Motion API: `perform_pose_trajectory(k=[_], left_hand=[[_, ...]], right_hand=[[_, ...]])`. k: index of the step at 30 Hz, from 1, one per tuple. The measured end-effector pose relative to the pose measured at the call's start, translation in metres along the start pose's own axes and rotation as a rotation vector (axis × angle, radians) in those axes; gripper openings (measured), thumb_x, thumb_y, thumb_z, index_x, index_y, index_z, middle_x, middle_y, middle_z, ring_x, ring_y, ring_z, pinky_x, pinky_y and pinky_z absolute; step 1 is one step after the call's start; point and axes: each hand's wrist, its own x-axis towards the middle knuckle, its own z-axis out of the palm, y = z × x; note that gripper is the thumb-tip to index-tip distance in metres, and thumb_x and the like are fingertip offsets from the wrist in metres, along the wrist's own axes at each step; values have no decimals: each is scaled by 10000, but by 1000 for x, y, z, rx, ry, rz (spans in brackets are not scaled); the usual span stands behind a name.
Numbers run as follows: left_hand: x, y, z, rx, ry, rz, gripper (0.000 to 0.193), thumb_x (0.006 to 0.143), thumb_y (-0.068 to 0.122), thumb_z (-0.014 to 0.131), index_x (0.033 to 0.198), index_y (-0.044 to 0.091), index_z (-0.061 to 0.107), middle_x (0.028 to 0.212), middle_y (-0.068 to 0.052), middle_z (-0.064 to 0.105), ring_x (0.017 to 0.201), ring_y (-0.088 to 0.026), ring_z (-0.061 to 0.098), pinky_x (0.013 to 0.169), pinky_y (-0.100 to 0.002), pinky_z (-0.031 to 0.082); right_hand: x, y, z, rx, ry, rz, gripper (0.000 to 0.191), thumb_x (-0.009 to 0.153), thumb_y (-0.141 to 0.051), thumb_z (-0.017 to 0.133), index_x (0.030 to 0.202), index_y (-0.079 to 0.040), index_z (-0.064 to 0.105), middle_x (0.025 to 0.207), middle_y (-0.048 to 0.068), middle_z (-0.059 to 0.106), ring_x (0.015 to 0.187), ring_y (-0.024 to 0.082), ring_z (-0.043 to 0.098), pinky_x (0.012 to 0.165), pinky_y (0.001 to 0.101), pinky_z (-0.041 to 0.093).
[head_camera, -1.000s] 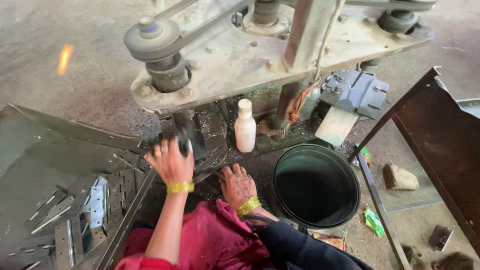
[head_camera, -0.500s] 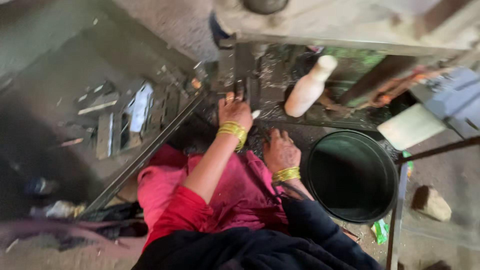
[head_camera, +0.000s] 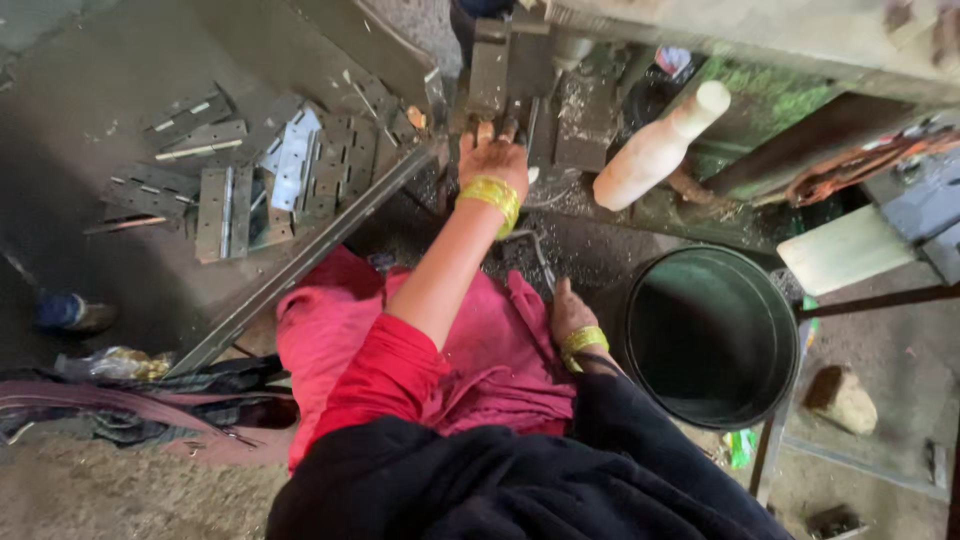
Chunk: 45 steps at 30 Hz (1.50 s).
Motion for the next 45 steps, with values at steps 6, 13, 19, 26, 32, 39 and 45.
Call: perform_pose_trajectory(k=[6,13,19,26,32,39,45], left_hand=[[13,6,3,33,57,-11,364,948,226,520,1264,142,681,1508,-56,521,1432,-276,386,1076,-501,304],[-7,5,-12,82,75,31,297,965,171,528,1166,142,745,1421,-58,613,1377,-253,446,1032,-469,345],[9,17,-17,198,-34,-10,256,967,187,551,1084,150,777,1286,-54,700,1340,-214,484,1040,-402,345],[45,8,33,17,115,-29,354,1011,192,446,1182,90,739,1470,-96,560,1467,-253,352,1141,-474,238],[72,16,32,-36,95,-94,439,1061,225,347,1278,78,699,1598,-100,442,1553,-283,254,1243,-518,134],[46,13,8,49,50,-8,428,1025,195,374,1330,78,649,1567,-74,459,1539,-323,225,1201,-597,137],[51,15,-1,30,31,-49,429,1015,193,388,1352,88,630,1598,-82,413,1538,-316,207,1207,-586,111]], right_hand=[[10,-6,-16,-20,38,3,274,991,-256,525,1161,-45,487,940,246,716,875,447,702,750,558,545],[4,-4,-5,224,-118,65,197,1027,-190,477,1140,-30,503,941,298,697,907,489,679,736,568,540],[4,3,-9,1,-20,102,251,993,-201,481,1188,-43,479,979,285,710,916,489,692,778,567,537],[3,-1,1,40,-72,120,214,1001,-165,472,1179,-45,483,969,282,706,894,486,696,753,568,549],[9,2,-15,-51,-20,81,288,974,-162,493,1233,-37,468,962,263,719,881,472,708,751,556,561],[7,3,3,-63,-51,131,259,1003,-166,477,1237,-57,478,963,242,733,894,449,716,752,549,567],[12,4,-4,-51,-11,43,296,987,-238,537,1212,-49,497,1015,260,712,938,455,698,768,552,553]])
